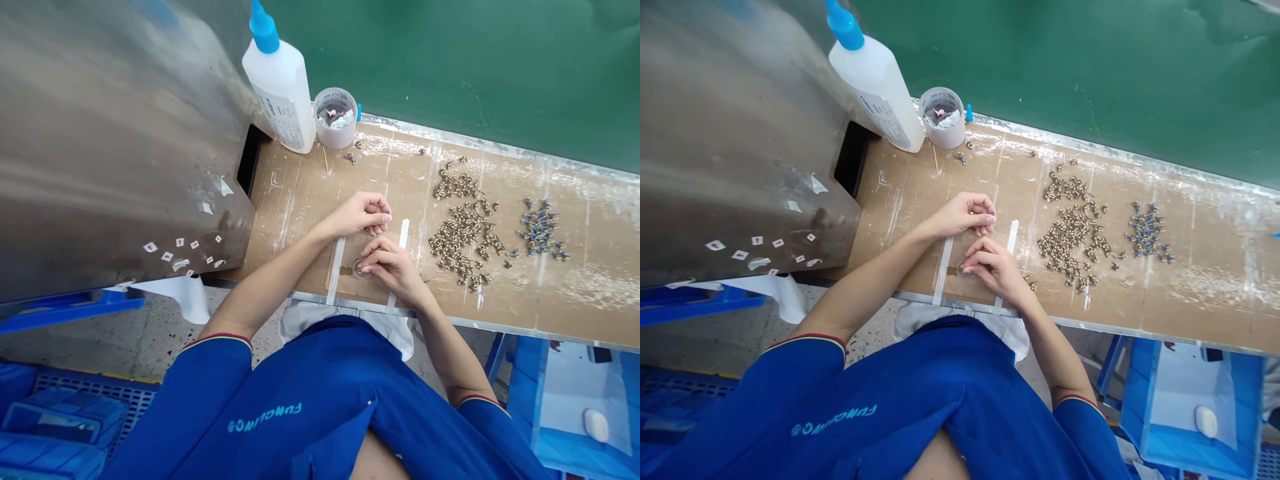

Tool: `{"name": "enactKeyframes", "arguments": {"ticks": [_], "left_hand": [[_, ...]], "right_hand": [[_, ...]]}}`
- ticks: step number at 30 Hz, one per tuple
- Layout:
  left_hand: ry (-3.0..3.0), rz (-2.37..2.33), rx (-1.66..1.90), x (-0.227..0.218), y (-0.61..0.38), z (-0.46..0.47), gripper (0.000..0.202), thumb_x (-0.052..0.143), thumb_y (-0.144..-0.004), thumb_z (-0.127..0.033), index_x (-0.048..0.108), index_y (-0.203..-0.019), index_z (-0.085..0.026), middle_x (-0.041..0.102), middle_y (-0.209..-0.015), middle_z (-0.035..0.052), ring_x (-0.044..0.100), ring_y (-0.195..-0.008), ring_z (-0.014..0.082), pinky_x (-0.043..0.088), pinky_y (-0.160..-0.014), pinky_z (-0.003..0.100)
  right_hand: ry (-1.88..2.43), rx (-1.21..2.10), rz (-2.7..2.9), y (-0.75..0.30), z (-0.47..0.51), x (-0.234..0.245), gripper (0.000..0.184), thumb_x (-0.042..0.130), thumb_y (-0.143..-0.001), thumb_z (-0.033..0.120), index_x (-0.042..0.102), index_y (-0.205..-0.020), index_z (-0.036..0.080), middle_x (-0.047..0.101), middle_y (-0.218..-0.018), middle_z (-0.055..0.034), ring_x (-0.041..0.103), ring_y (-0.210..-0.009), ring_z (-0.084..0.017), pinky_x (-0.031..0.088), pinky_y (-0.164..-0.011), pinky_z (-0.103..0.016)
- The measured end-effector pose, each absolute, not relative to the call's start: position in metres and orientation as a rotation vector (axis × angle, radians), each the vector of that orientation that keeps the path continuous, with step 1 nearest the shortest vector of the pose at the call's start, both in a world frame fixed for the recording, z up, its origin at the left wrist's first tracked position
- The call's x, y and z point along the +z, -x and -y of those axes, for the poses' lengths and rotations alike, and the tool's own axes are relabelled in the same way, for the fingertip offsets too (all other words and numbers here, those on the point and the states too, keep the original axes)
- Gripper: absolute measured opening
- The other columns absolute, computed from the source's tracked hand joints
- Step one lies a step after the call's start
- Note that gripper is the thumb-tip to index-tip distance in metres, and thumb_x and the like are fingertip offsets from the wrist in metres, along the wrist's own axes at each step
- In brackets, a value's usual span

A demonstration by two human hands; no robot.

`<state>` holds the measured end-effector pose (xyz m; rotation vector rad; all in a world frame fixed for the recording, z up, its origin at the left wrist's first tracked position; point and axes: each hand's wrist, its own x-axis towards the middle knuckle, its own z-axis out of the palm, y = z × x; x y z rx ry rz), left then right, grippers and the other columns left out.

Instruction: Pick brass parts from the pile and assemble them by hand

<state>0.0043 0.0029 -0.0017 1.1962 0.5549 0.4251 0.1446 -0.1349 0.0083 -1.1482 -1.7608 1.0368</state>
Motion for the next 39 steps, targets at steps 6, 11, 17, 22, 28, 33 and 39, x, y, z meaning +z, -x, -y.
{"name": "enactKeyframes", "arguments": {"ticks": [6, 11, 17, 22, 28, 33, 39], "left_hand": [[-1.315, -0.616, 0.519, -0.007, -0.011, 0.003, 0.011, 0.064, -0.087, -0.004, 0.057, -0.086, -0.013, 0.069, -0.07, -0.0012, 0.068, -0.062, 0.0078, 0.053, -0.062, 0.018], [-1.336, -0.626, 0.509, -0.005, -0.011, 0.004, 0.013, 0.064, -0.088, -0.005, 0.056, -0.083, -0.013, 0.067, -0.067, -0.0022, 0.067, -0.06, 0.007, 0.051, -0.059, 0.016], [-1.287, -0.668, 0.524, -0.007, -0.014, 0.008, 0.015, 0.063, -0.089, 0.0, 0.056, -0.084, -0.012, 0.068, -0.069, -0.0002, 0.063, -0.056, 0.0058, 0.05, -0.052, 0.016], [-1.303, -0.676, 0.506, -0.012, -0.015, 0.006, 0.019, 0.067, -0.087, 0.002, 0.056, -0.082, -0.012, 0.068, -0.067, -0.0007, 0.063, -0.056, 0.0066, 0.05, -0.054, 0.017], [-1.314, -0.681, 0.491, -0.008, -0.015, 0.006, 0.019, 0.065, -0.087, 0.004, 0.055, -0.081, -0.012, 0.066, -0.066, -0.001, 0.062, -0.055, 0.0064, 0.05, -0.053, 0.017], [-1.332, -0.685, 0.499, -0.007, -0.015, 0.008, 0.019, 0.064, -0.087, 0.004, 0.055, -0.081, -0.012, 0.066, -0.067, -0.0004, 0.062, -0.055, 0.006, 0.05, -0.053, 0.017], [-1.378, -0.684, 0.495, -0.009, -0.015, 0.008, 0.019, 0.063, -0.088, 0.004, 0.055, -0.081, -0.012, 0.065, -0.065, -0.0013, 0.061, -0.054, 0.0056, 0.05, -0.052, 0.017]], "right_hand": [[1.215, 1.138, 1.548, -0.153, 0.119, 0.028, 0.033, 0.07, -0.097, 0.054, 0.076, -0.085, 0.024, 0.076, -0.087, -0.0045, 0.071, -0.082, -0.018, 0.059, -0.076, -0.035], [1.291, 1.017, 1.388, -0.17, 0.1, 0.045, 0.034, 0.078, -0.089, 0.058, 0.077, -0.086, 0.023, 0.075, -0.076, -0.0013, 0.07, -0.068, -0.015, 0.061, -0.066, -0.031], [1.317, 0.617, 1.209, -0.175, 0.084, 0.03, 0.033, 0.078, -0.091, 0.056, 0.072, -0.088, 0.023, 0.075, -0.075, -0.0002, 0.071, -0.067, -0.014, 0.061, -0.064, -0.029], [1.417, 0.458, 1.222, -0.178, 0.084, 0.017, 0.038, 0.072, -0.093, 0.06, 0.071, -0.089, 0.023, 0.075, -0.078, -0.0015, 0.072, -0.07, -0.015, 0.06, -0.064, -0.031], [1.484, 0.428, 1.284, -0.18, 0.083, 0.01, 0.039, 0.071, -0.093, 0.062, 0.072, -0.087, 0.023, 0.075, -0.078, -0.0024, 0.069, -0.067, -0.015, 0.057, -0.063, -0.03], [1.51, 0.442, 1.294, -0.18, 0.083, 0.008, 0.041, 0.07, -0.093, 0.063, 0.072, -0.086, 0.023, 0.075, -0.077, -0.0026, 0.07, -0.067, -0.016, 0.057, -0.063, -0.031], [1.504, 0.447, 1.295, -0.181, 0.083, 0.006, 0.04, 0.071, -0.092, 0.062, 0.073, -0.088, 0.022, 0.075, -0.076, -0.0023, 0.07, -0.066, -0.015, 0.056, -0.062, -0.03]]}}
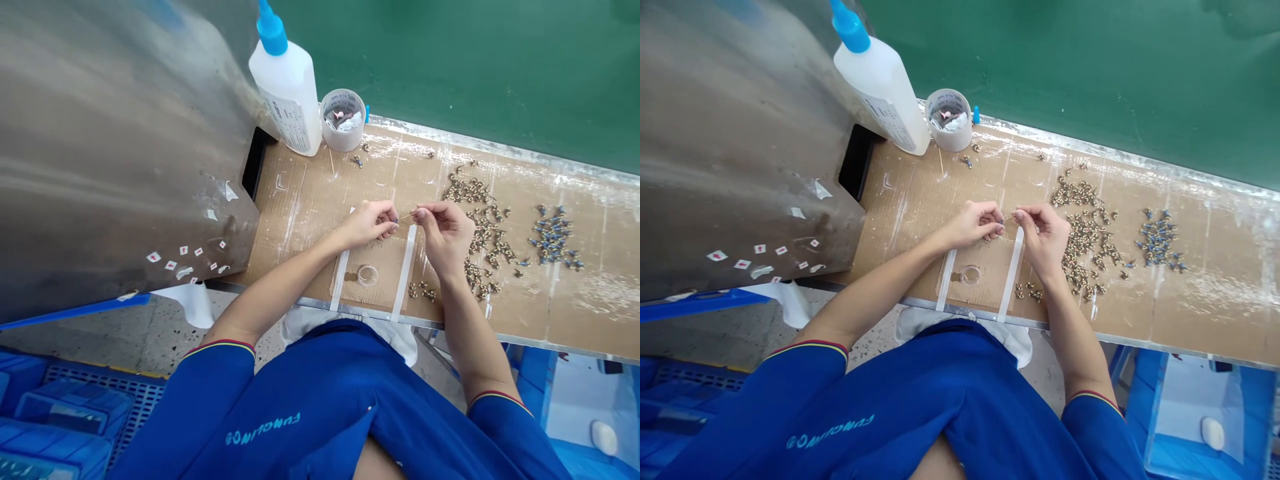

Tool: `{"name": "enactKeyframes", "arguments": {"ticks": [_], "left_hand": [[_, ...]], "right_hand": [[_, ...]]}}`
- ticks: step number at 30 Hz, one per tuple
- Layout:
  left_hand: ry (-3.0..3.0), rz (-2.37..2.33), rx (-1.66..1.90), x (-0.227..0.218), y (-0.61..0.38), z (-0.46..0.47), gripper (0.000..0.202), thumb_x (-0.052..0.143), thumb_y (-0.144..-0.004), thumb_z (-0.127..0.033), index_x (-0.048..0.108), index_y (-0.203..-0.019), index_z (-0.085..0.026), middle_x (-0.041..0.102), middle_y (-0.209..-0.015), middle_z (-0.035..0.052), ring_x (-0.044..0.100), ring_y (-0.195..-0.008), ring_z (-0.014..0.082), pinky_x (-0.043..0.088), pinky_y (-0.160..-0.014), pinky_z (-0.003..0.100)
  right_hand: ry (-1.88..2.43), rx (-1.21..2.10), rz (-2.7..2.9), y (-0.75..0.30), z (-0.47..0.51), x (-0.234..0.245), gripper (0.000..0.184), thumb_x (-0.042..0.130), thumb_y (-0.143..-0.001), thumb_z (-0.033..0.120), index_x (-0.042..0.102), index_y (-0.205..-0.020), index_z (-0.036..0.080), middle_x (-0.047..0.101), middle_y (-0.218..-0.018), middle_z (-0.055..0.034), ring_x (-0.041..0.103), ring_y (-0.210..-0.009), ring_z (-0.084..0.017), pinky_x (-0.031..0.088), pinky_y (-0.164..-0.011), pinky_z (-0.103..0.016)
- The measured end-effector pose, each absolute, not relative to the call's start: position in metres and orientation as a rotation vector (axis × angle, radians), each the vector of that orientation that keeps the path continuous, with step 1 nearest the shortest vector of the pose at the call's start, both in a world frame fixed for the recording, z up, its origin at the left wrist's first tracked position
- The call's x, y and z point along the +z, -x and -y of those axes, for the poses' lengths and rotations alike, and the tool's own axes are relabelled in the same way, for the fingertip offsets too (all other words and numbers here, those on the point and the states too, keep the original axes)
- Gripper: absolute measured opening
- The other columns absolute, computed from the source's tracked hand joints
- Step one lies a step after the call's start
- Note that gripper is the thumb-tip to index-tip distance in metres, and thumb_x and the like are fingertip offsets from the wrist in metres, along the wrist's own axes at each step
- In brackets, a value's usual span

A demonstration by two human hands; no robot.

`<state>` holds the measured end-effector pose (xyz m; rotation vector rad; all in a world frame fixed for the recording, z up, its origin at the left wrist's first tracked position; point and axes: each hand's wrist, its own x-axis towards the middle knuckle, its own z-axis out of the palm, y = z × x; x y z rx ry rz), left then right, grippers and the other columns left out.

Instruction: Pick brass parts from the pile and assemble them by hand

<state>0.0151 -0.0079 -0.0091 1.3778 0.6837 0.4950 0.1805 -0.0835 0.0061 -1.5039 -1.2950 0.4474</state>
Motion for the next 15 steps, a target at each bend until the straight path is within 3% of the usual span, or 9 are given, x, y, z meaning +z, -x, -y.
{"name": "enactKeyframes", "arguments": {"ticks": [15], "left_hand": [[-1.422, -0.636, 0.49, -0.0118, -0.0136, 0.0067, 0.02, 0.065, -0.088, 0.0, 0.053, -0.081, -0.014, 0.063, -0.066, -0.003, 0.061, -0.056, 0.0055, 0.049, -0.054, 0.017]], "right_hand": [[1.577, 0.463, 1.39, -0.181, 0.0848, 0.0073, 0.033, 0.068, -0.095, 0.056, 0.073, -0.088, 0.024, 0.076, -0.078, -0.0023, 0.071, -0.069, -0.017, 0.057, -0.066, -0.032]]}}
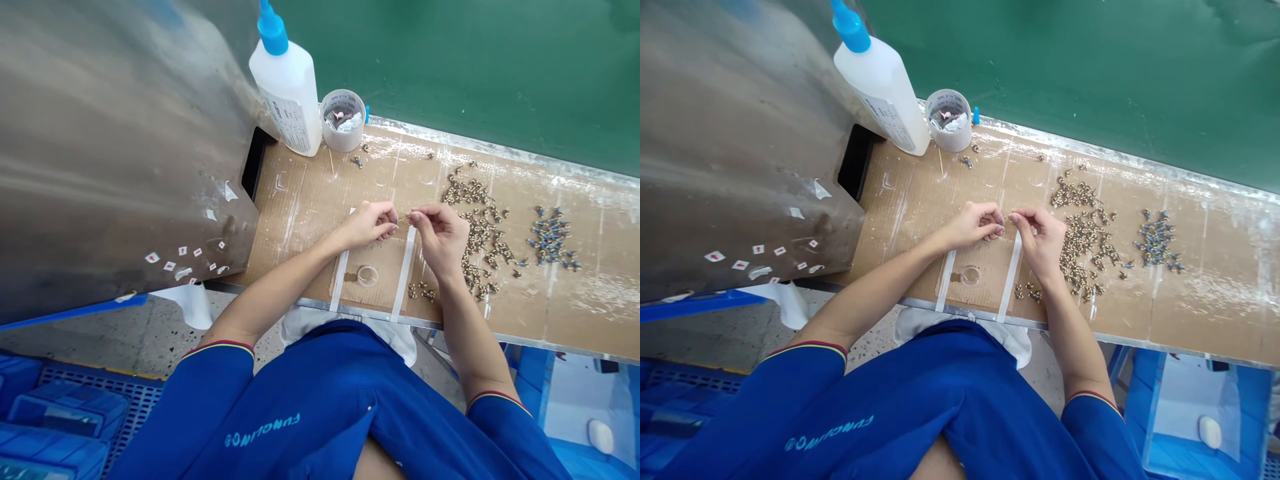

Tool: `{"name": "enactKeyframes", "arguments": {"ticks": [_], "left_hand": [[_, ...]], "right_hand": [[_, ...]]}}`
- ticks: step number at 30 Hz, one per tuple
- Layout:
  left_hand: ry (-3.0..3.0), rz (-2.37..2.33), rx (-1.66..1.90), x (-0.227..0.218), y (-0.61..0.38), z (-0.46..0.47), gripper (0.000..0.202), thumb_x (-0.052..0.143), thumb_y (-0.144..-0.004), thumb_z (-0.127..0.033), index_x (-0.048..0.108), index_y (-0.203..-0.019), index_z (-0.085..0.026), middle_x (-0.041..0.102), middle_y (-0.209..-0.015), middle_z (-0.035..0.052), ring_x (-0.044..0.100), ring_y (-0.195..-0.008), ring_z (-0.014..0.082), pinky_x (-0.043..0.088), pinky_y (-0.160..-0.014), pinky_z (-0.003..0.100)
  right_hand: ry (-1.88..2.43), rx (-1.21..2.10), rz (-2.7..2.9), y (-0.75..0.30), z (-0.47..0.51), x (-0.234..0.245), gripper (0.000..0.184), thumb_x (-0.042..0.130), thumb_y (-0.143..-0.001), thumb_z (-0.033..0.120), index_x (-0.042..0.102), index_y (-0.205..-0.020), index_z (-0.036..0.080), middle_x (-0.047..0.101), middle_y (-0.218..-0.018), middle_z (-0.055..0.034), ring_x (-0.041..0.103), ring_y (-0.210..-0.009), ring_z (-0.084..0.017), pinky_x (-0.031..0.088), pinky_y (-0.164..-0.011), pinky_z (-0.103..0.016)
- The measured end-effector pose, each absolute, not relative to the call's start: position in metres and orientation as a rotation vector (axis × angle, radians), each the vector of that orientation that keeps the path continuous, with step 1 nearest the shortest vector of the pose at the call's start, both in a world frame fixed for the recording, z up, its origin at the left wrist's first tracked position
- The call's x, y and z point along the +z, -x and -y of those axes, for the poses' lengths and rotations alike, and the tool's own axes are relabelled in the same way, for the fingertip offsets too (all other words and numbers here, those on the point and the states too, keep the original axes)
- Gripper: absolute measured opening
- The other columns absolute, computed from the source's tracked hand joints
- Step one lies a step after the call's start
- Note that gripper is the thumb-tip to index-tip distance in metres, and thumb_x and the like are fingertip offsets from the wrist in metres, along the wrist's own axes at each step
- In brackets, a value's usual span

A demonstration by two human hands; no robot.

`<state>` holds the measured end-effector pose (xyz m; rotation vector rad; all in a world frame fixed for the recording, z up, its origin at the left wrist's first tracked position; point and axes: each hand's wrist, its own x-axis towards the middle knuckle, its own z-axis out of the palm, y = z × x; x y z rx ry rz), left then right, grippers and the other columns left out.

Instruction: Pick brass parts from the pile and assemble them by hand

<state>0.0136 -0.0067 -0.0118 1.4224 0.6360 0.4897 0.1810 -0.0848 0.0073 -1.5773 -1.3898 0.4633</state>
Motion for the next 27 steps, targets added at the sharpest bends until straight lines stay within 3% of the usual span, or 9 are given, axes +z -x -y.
{"name": "enactKeyframes", "arguments": {"ticks": [13, 21, 27], "left_hand": [[-1.47, -0.614, 0.5, -0.013, -0.011, 0.007, 0.017, 0.063, -0.088, 0.0, 0.054, -0.084, -0.014, 0.064, -0.067, -0.0026, 0.06, -0.056, 0.0052, 0.049, -0.056, 0.016], [-1.475, -0.596, 0.484, -0.011, -0.01, 0.006, 0.015, 0.06, -0.089, -0.002, 0.054, -0.084, -0.014, 0.064, -0.07, -0.0014, 0.06, -0.059, 0.0071, 0.05, -0.059, 0.02], [-1.51, -0.569, 0.479, -0.009, -0.009, 0.003, 0.015, 0.062, -0.085, -0.004, 0.054, -0.08, -0.015, 0.061, -0.067, -0.0046, 0.059, -0.059, 0.0062, 0.047, -0.059, 0.018]], "right_hand": [[1.538, 0.26, 1.554, -0.175, 0.084, 0.015, 0.032, 0.063, -0.099, 0.05, 0.071, -0.081, 0.025, 0.074, -0.076, -0.0025, 0.068, -0.067, -0.017, 0.057, -0.068, -0.032], [1.496, 0.536, 1.347, -0.183, 0.09, 0.024, 0.033, 0.07, -0.095, 0.056, 0.071, -0.087, 0.024, 0.074, -0.079, -0.0018, 0.07, -0.07, -0.017, 0.059, -0.068, -0.032], [1.315, 0.768, 1.494, -0.162, 0.126, 0.042, 0.019, 0.073, -0.096, 0.042, 0.074, -0.085, 0.026, 0.077, -0.089, -0.0033, 0.074, -0.085, -0.019, 0.062, -0.08, -0.038]]}}
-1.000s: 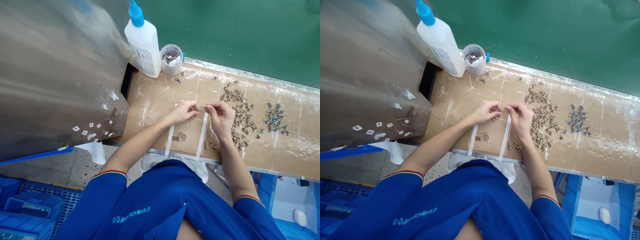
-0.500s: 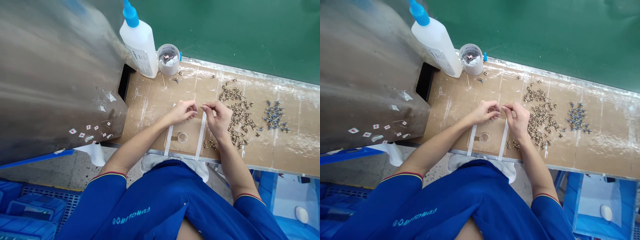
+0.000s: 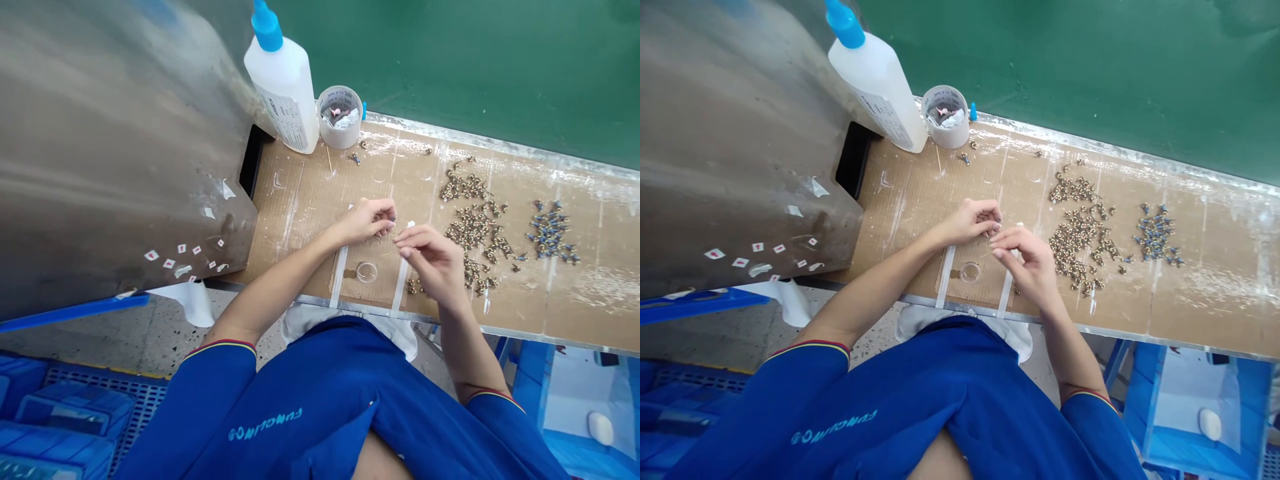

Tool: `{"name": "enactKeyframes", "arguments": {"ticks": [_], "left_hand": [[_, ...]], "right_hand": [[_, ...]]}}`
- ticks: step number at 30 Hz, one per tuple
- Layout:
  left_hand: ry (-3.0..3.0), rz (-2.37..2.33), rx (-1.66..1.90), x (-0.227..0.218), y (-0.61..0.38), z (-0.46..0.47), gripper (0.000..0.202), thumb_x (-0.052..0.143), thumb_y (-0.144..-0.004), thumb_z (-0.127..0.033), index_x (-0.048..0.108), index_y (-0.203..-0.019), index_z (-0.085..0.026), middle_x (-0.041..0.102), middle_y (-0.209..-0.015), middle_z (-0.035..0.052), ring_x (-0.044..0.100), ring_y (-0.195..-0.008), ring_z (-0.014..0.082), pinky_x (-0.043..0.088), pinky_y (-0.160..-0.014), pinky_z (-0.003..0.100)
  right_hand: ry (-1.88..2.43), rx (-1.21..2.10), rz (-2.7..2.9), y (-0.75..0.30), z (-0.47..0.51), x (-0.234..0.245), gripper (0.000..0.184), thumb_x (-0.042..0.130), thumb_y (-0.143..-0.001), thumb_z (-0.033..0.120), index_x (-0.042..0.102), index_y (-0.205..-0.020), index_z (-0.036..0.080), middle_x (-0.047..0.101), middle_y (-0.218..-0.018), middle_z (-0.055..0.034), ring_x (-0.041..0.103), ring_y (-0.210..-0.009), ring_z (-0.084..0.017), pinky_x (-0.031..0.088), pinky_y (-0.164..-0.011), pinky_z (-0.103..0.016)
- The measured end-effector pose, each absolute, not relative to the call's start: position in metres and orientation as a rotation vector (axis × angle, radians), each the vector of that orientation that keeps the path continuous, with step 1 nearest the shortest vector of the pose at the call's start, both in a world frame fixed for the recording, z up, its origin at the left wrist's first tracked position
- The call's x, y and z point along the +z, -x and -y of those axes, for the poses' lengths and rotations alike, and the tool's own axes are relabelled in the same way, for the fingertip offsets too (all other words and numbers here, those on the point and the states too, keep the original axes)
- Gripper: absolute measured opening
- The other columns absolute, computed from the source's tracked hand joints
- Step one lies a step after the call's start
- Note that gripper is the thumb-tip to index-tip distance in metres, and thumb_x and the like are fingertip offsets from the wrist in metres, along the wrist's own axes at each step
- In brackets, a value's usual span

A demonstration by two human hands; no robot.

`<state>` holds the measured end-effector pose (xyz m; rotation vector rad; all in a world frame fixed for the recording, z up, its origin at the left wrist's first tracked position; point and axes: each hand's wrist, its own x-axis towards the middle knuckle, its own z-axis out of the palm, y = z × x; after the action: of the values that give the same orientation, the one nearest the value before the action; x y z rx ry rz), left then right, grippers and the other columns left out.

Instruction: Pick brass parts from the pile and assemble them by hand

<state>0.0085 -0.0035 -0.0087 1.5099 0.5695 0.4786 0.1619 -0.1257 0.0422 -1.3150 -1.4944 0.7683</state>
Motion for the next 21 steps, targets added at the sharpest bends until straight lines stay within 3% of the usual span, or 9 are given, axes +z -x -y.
{"name": "enactKeyframes", "arguments": {"ticks": [5, 10, 14, 21], "left_hand": [[-1.569, -0.576, 0.494, -0.006, -0.008, 0.003, 0.016, 0.063, -0.085, -0.003, 0.055, -0.08, -0.015, 0.06, -0.065, -0.0046, 0.06, -0.059, 0.0073, 0.047, -0.061, 0.02], [-1.535, -0.601, 0.482, -0.007, -0.01, 0.004, 0.018, 0.063, -0.086, -0.001, 0.054, -0.081, -0.015, 0.062, -0.065, -0.0036, 0.06, -0.057, 0.0065, 0.049, -0.06, 0.019], [-1.518, -0.617, 0.481, -0.01, -0.011, 0.004, 0.018, 0.062, -0.087, 0.001, 0.054, -0.083, -0.015, 0.064, -0.066, -0.0024, 0.06, -0.057, 0.0059, 0.049, -0.059, 0.018], [-1.54, -0.631, 0.499, -0.012, -0.012, 0.005, 0.02, 0.064, -0.087, 0.002, 0.055, -0.082, -0.015, 0.064, -0.065, -0.0024, 0.061, -0.057, 0.0073, 0.049, -0.061, 0.02]], "right_hand": [[1.333, 0.758, 1.72, -0.136, 0.145, 0.025, 0.014, 0.066, -0.1, 0.032, 0.077, -0.093, 0.028, 0.077, -0.102, -0.006, 0.074, -0.096, -0.022, 0.061, -0.086, -0.042], [1.472, 0.634, 1.681, -0.155, 0.16, 0.021, 0.02, 0.061, -0.104, 0.036, 0.074, -0.115, 0.026, 0.078, -0.107, -0.008, 0.073, -0.094, -0.022, 0.06, -0.081, -0.039], [1.735, 0.389, 1.622, -0.19, 0.18, 0.029, 0.018, 0.06, -0.103, 0.034, 0.075, -0.102, 0.025, 0.077, -0.092, -0.0058, 0.069, -0.08, -0.021, 0.056, -0.07, -0.035], [1.793, 0.397, 1.937, -0.195, 0.205, 0.014, 0.012, 0.062, -0.1, 0.026, 0.074, -0.1, 0.025, 0.075, -0.09, -0.0068, 0.069, -0.085, -0.025, 0.056, -0.077, -0.04]]}}
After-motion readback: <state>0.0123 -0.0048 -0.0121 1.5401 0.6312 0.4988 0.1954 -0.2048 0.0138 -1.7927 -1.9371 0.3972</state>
